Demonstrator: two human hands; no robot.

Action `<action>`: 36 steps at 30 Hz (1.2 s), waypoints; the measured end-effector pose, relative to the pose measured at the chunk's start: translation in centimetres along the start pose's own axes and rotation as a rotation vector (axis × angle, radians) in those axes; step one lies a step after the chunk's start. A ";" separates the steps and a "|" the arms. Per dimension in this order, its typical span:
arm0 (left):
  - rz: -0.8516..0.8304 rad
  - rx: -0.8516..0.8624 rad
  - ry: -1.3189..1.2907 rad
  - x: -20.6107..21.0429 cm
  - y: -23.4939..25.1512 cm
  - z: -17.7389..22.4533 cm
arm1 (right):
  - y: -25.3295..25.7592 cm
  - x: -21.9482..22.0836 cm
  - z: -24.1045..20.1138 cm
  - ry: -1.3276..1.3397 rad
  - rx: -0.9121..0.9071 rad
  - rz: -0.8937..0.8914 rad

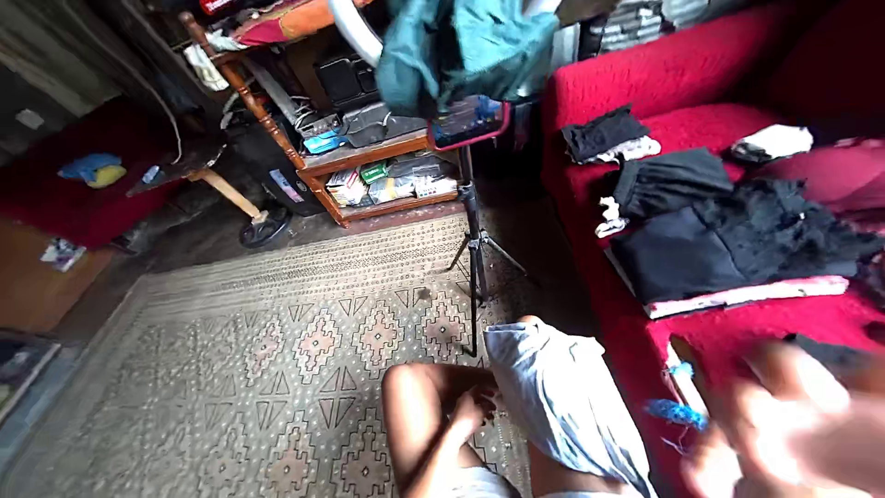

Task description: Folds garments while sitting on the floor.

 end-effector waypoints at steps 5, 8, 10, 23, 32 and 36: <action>-0.015 0.021 0.017 0.5 -0.4 0.0 | 1.9 -2.6 2.0 0.668 0.133 0.218; -0.017 0.008 0.022 0.6 -0.1 -0.1 | 1.6 -3.3 1.3 0.689 0.116 0.237; -0.014 -0.007 0.021 0.8 0.2 -0.2 | 1.9 -3.9 0.5 0.612 0.119 0.321; 0.191 0.186 -0.382 0.3 -0.3 1.7 | -10.9 -13.8 6.5 -0.820 0.971 0.504; 0.103 0.251 -0.649 1.2 -3.0 6.9 | -12.3 -11.4 7.1 -1.103 1.204 0.234; 0.072 0.234 -0.736 0.6 -3.1 7.0 | -10.2 -10.9 8.7 -1.100 1.256 0.138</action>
Point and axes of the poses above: each hand's wrist, its own y-axis towards the middle knuckle, its own x-axis out of the palm, z = x × y, the point moved 3 cm from there along y, towards the middle knuckle, and after that the axes turned 1 degree about -x, right-handed, at the moved point
